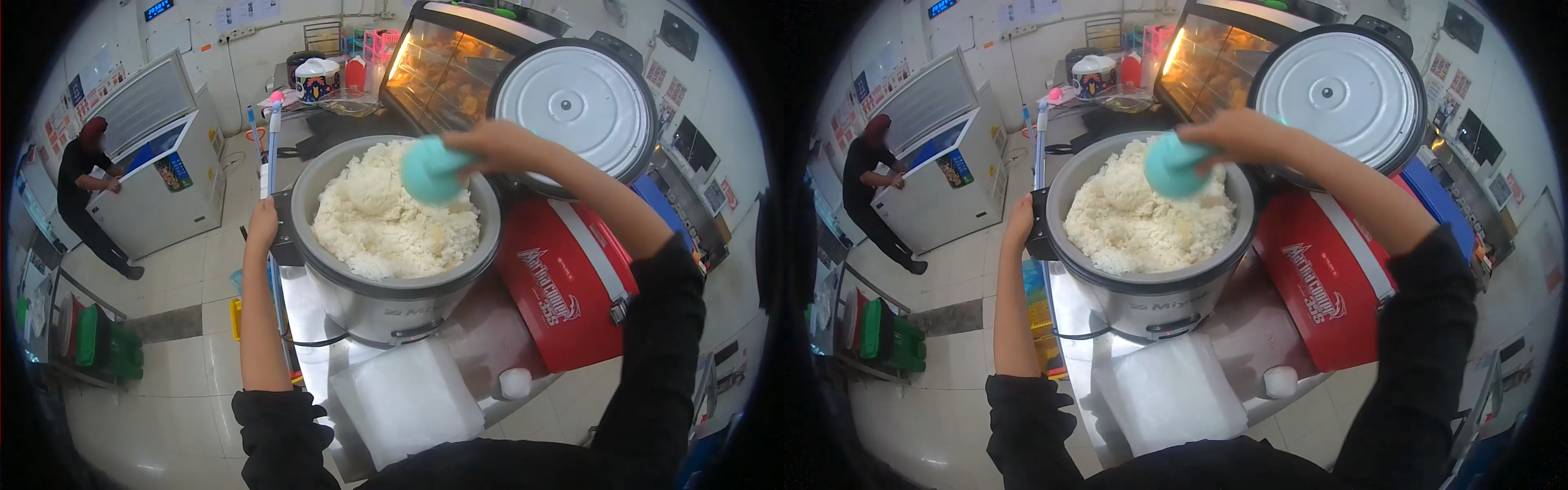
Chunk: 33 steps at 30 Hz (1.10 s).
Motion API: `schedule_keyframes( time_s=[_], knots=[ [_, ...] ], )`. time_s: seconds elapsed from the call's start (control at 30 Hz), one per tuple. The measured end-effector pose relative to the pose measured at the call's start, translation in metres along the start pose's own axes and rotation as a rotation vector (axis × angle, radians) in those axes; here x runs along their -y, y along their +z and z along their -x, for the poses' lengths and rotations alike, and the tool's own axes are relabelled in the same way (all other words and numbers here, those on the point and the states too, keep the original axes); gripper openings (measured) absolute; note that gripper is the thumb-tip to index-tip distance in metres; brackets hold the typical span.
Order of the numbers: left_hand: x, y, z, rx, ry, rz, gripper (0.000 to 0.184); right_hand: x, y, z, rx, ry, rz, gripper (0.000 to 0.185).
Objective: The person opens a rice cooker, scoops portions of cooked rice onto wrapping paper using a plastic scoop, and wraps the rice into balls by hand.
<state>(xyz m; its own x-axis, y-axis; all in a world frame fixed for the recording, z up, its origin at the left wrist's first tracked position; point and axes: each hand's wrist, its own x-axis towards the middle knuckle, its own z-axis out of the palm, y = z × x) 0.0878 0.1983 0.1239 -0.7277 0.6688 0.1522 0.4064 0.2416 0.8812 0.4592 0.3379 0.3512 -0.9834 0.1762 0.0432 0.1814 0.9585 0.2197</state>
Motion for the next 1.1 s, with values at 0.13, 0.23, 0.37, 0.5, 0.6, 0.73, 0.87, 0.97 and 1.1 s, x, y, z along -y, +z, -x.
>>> schedule_keyframes(
  time_s=[0.13, 0.23, 0.37, 0.5, 0.6, 0.73, 0.87, 0.97, 1.1],
  knots=[
    [0.004, 0.001, -0.004, 0.016, -0.013, 0.033, 0.046, -0.006, 0.036, 0.048, 0.108, -0.292, 0.048, 0.032],
    [0.003, 0.001, -0.002, -0.018, 0.069, -0.02, 0.045, -0.014, 0.066, 0.022, -0.024, -0.411, 0.184, 0.024],
    [-0.016, -0.003, 0.014, -0.037, 0.059, 0.023, 0.044, -0.013, 0.078, -0.022, -0.122, -0.427, 0.254, 0.023],
    [-0.02, -0.003, 0.019, 0.004, -0.034, 0.079, 0.043, -0.011, 0.1, -0.09, -0.169, -0.384, 0.205, 0.034],
    [-0.016, -0.003, 0.014, -0.015, -0.012, 0.061, 0.043, -0.001, 0.108, -0.136, -0.215, -0.324, 0.099, 0.032],
    [-0.01, -0.001, 0.014, -0.014, 0.022, 0.091, 0.042, 0.007, 0.104, -0.158, -0.031, -0.055, -0.086, 0.05],
    [-0.026, -0.004, 0.021, -0.003, -0.065, 0.117, 0.042, 0.012, 0.09, -0.135, -0.109, -0.014, -0.224, 0.047],
    [-0.019, -0.003, 0.018, 0.013, -0.012, 0.125, 0.043, 0.028, 0.043, -0.096, -0.06, 0.136, -0.34, 0.038],
    [-0.011, 0.001, 0.007, -0.023, -0.018, 0.051, 0.043, 0.031, 0.047, -0.052, -0.124, 0.184, -0.133, 0.027]
  ],
)
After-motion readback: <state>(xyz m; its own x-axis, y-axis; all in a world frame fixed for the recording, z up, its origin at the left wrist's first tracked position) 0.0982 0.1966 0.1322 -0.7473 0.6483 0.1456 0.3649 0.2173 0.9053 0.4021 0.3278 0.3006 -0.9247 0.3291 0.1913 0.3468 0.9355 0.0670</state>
